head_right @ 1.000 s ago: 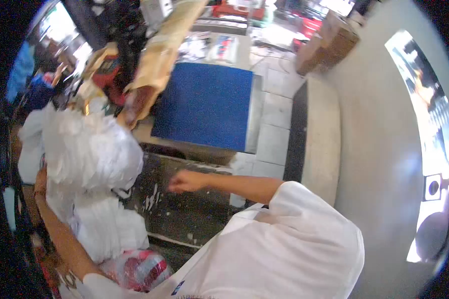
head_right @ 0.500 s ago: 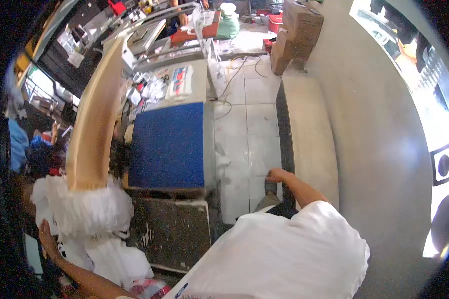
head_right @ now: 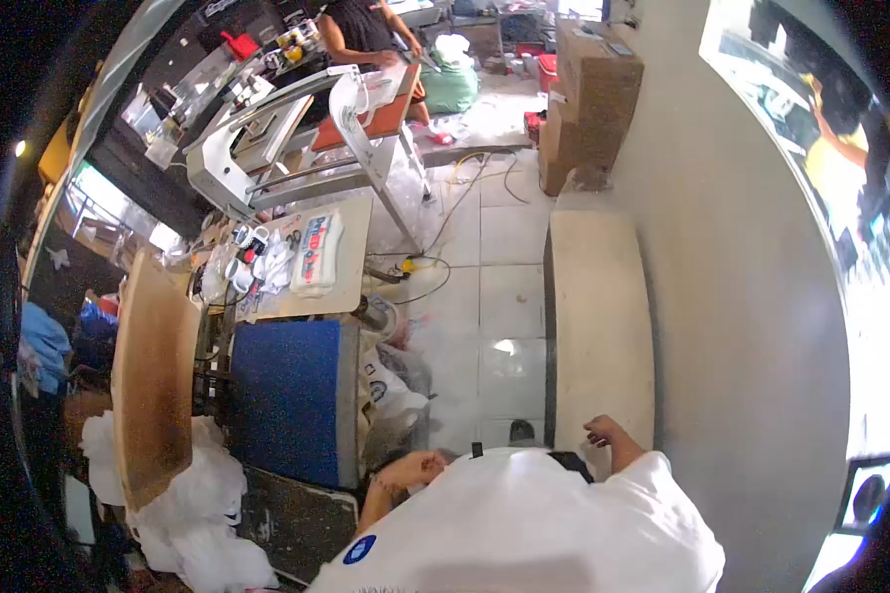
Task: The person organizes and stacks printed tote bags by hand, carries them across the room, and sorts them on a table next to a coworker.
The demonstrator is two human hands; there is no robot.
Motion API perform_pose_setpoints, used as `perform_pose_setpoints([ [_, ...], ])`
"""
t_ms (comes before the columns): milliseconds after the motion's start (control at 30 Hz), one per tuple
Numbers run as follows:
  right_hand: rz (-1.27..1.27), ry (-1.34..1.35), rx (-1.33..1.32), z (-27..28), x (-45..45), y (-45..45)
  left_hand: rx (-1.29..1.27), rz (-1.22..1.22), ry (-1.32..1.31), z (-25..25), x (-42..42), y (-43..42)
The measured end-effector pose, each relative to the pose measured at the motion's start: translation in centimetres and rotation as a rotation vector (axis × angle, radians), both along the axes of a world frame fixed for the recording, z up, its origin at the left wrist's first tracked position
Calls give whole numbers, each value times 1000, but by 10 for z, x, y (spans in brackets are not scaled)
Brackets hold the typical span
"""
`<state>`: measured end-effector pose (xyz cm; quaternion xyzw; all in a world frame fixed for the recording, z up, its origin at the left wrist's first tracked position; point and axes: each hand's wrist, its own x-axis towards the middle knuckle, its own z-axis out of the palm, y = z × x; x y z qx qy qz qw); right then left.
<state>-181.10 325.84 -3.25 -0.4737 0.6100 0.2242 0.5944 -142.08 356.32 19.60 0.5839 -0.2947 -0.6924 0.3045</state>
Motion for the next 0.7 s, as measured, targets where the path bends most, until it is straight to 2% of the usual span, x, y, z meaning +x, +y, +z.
perform_pose_setpoints([
  [33,16,-48,-40,-5,13,-15,-69,-48,48,-32,9,-22],
  [100,34,-94,-65,-9,32,-30,226,192,129,-110,32,-61],
  [167,-189,-256,-169,-3,62,-46,234,-60,-698,-179,57,-87],
  [200,-195,-303,-166,4,74,-52,229,-55,-701,-196,66,-98],
  [267,-145,-336,-148,17,91,-68,435,-522,-1006,-220,78,-121],
  [333,-76,-374,-136,20,102,-89,381,-528,-930,-225,92,-158],
  [400,-181,-365,-158,-2,92,-108,338,-528,-853,-231,108,-189],
  [467,-315,-276,-193,-2,75,-120,293,-344,-799,-242,122,-208],
  [500,-203,-167,-242,-50,42,-128,324,-276,-779,-286,134,-218],
  [533,-429,-226,-193,-105,6,-121,353,-204,-758,-325,146,-229],
  [567,-446,-101,-303,-88,0,-113,380,-132,-739,-355,159,-241],
  [600,-698,-17,-174,-126,-23,-113,391,-155,-732,-308,176,-260],
  [633,-674,35,-139,-113,-28,-112,243,-371,-741,-334,204,-282],
  [667,-536,34,-150,-85,-16,-113,95,-591,-732,-361,223,-293],
  [700,-377,14,-188,-67,-7,-118,256,-306,-625,-353,245,-302],
])
